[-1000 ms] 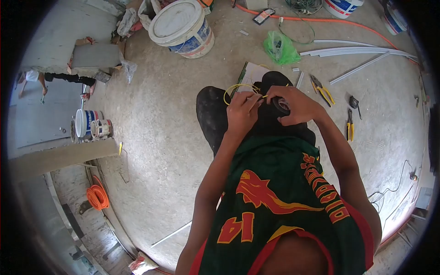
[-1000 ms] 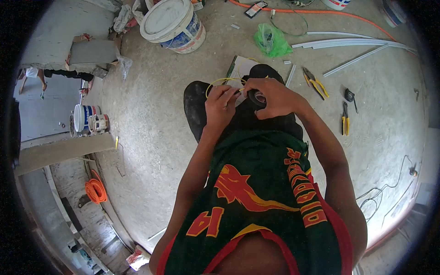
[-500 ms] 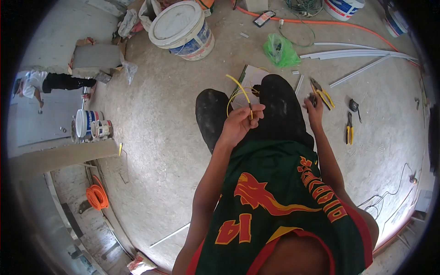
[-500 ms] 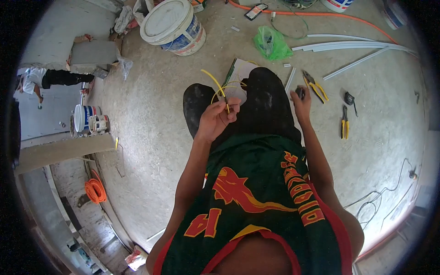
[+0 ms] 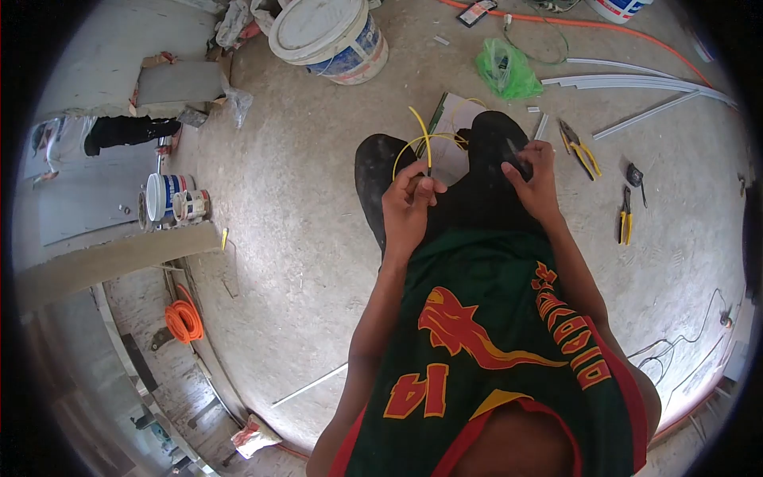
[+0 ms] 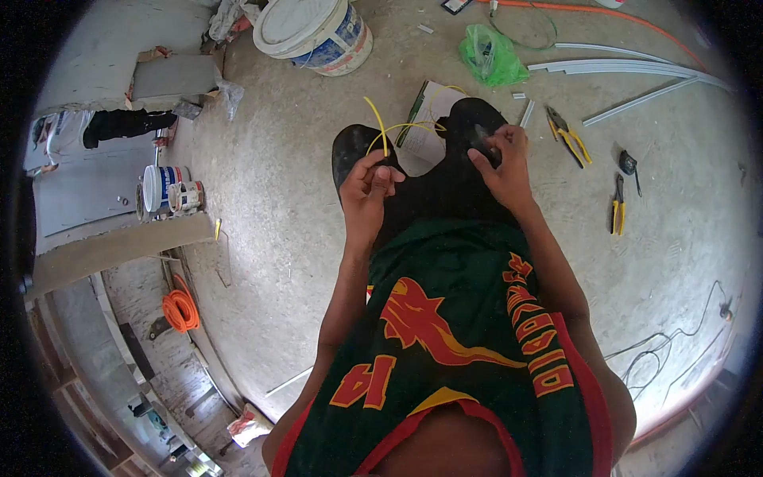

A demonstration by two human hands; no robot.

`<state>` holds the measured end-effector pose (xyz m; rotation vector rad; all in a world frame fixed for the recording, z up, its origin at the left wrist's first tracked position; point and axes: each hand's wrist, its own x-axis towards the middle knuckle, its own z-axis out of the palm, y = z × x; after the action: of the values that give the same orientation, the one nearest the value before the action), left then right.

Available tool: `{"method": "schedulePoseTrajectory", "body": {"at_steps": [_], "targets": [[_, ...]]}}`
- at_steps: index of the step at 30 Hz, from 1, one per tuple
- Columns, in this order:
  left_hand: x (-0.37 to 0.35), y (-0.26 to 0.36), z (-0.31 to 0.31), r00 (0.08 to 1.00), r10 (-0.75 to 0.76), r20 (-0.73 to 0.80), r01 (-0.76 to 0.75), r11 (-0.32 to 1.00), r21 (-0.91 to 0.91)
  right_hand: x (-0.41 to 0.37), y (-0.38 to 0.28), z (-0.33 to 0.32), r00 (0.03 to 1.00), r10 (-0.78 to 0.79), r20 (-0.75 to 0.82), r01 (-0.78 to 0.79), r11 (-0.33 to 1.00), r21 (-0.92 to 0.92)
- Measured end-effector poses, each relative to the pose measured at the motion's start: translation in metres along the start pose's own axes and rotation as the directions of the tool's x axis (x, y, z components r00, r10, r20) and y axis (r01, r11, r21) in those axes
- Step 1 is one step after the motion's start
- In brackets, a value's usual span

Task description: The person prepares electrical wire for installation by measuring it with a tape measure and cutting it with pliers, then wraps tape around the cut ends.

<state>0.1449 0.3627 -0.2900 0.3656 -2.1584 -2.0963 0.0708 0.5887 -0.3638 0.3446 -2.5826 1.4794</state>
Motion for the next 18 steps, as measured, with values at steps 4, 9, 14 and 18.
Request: {"method": "schedulePoseTrajectory", "body": {"at_steps": [4,9,14,18], "targets": [[-0.001,-0.018,-0.015,0.996,-0.044,0.081,0.048,0.998,-0.050,0.000,-0.008,0.000,0.980,-0.186,0.073,0.192,0.978,-0.082],[-0.001,-0.013,-0.015,0.981,-0.137,0.137,0.160,0.972,-0.170,-0.011,-0.009,0.008,0.941,0.121,0.317,-0.251,0.877,0.409],[0.006,-0.023,-0.006,0.997,0.065,0.046,-0.064,0.997,-0.035,-0.008,-0.030,0.001,0.888,-0.003,0.460,-0.354,0.635,0.687],[0.006,-0.009,0.001,0.988,0.102,0.116,-0.121,0.979,0.167,-0.014,-0.037,0.003,0.890,-0.102,0.444,-0.255,0.695,0.672]]}}
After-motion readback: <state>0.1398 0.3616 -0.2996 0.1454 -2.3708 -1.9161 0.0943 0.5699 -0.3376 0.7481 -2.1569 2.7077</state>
